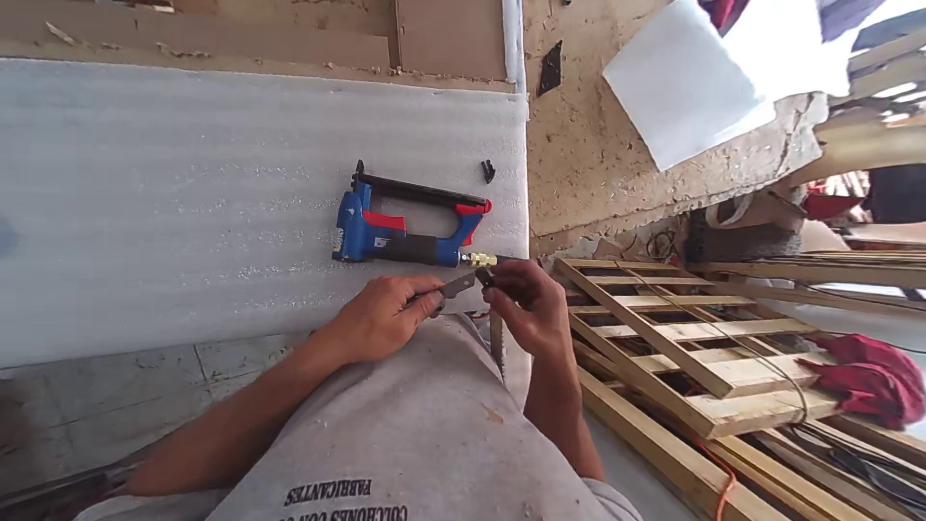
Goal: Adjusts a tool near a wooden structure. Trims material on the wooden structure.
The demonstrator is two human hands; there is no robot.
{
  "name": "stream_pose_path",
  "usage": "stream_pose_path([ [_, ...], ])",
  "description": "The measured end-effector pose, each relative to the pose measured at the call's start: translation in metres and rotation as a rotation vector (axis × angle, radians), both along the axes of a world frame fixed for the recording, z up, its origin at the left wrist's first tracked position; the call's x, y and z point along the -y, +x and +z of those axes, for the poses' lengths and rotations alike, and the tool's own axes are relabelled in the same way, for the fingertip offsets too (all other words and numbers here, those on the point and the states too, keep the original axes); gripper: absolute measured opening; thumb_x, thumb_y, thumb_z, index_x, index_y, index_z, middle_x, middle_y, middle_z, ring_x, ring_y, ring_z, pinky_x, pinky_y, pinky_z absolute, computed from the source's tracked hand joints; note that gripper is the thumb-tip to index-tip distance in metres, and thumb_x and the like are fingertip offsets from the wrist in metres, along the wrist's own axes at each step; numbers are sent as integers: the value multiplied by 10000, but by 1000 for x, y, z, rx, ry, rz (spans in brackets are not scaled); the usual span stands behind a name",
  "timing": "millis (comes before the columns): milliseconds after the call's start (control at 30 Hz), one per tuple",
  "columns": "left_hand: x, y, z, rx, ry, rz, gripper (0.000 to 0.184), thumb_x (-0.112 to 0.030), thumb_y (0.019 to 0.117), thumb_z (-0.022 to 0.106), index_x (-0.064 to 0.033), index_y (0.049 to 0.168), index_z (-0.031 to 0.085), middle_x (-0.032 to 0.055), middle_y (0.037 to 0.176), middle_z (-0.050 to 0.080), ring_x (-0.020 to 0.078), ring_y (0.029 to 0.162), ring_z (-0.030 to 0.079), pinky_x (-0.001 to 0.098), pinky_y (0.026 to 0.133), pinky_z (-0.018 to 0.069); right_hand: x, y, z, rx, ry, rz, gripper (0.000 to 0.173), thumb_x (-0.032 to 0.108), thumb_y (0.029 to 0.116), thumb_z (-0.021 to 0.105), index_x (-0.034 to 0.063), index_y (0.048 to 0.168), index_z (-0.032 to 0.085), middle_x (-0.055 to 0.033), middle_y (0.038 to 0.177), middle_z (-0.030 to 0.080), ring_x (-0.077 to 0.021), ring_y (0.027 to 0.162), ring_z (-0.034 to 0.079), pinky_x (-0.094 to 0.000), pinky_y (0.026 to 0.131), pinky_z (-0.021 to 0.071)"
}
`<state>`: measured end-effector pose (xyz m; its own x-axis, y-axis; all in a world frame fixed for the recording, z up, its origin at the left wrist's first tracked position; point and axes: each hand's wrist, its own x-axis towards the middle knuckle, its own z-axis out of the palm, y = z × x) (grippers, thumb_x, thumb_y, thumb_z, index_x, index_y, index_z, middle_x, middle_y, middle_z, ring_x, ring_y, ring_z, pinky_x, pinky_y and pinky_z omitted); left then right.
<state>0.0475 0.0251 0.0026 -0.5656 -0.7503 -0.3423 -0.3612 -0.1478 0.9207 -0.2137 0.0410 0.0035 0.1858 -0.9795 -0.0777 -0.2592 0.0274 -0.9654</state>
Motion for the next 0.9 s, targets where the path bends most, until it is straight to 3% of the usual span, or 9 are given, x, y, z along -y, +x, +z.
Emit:
stream_pose_path([
  [133, 0, 2, -2, 14, -3, -8, 352, -333, 1098, 415, -163, 1184, 711, -63, 929, 722, 5, 766, 658, 230, 709, 558, 3, 2, 2, 61, -13, -33, 180, 53, 927, 667, -41, 1074, 711, -61, 987, 737, -92, 815, 710, -274, 714, 628],
  [500, 4, 4, -6, 48, 22, -53, 367, -335, 1099, 397, -165, 1169, 715, -65, 876, 698, 18, 723, 628, 269, 696, 536, 10, 18, 3, 241, 109, -36, 191, -16, 942, 611, -68, 1104, 696, -92, 962, 766, -164, 821, 748, -333, 727, 648],
  [900, 9, 2, -5, 62, 30, -77, 374, -343, 1105, 391, -164, 1182, 710, -48, 898, 705, 43, 752, 644, 304, 722, 547, 10, 24, 3, 225, 95, -92, 190, -13, 948, 579, -63, 1092, 693, -67, 895, 756, -137, 756, 734, -309, 691, 642],
])
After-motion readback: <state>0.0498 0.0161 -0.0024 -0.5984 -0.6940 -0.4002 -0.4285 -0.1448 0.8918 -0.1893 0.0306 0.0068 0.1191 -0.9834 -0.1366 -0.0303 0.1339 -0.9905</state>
